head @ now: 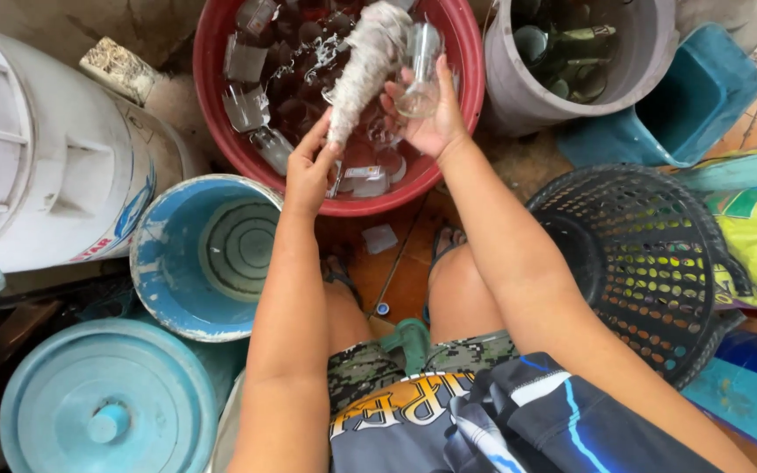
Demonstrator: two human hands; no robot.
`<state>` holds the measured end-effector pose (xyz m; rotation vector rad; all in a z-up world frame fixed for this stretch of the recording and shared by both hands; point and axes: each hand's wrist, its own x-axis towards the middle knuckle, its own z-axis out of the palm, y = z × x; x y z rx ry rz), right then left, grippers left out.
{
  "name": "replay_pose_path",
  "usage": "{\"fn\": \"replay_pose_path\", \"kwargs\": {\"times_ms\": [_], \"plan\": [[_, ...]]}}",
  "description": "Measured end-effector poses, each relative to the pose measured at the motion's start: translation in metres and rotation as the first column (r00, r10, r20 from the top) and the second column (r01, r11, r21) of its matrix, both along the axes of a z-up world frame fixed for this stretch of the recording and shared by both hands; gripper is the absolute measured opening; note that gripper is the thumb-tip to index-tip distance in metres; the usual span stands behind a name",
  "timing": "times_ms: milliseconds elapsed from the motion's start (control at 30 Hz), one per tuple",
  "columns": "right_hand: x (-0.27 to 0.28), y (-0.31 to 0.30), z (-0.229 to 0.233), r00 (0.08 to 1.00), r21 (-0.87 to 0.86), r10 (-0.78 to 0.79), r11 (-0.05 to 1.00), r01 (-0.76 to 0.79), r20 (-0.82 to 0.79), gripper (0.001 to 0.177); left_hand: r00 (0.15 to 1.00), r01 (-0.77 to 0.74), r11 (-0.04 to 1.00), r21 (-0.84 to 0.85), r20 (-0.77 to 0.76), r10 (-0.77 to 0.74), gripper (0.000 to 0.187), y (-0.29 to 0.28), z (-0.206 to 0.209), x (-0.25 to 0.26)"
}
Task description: Scrubbing and rinsing small glass jars using a brush in a basin of water.
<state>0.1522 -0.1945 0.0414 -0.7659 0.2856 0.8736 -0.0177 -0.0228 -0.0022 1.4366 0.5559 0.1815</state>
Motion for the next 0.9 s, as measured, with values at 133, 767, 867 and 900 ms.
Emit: {"fn": "replay_pose_path", "kwargs": {"times_ms": [133,767,867,900], "plan": [[0.014,0.005,-0.041,0.896,0.018,0.054,0.999,-0.051,-0.44,0.086,0.963,0.022,0.968,0.249,-0.266,0.047,0.053,0.004,0.006,0.005],[-0.015,0.013,0.0,0.779,-0.108,-0.075,0.994,0.01,-0.623,0.111,0.925,-0.321,0.851,0.416,-0.054,0.376,0.048,0.04,-0.026,-0.023],[-0.017,0.016,0.013,0.827,-0.039,0.008,0.999,-0.037,-0.562,0.105,0.928,-0.305,0.809,0.503,-0.033,0.37,0.047,0.05,-0.052,-0.025],[-0.013,0.011,0.02,0.916,-0.033,0.07,0.995,-0.091,-0.395,0.117,0.942,-0.288,0.769,0.572,0.025,0.334,0.047,0.057,-0.066,-0.026]]}}
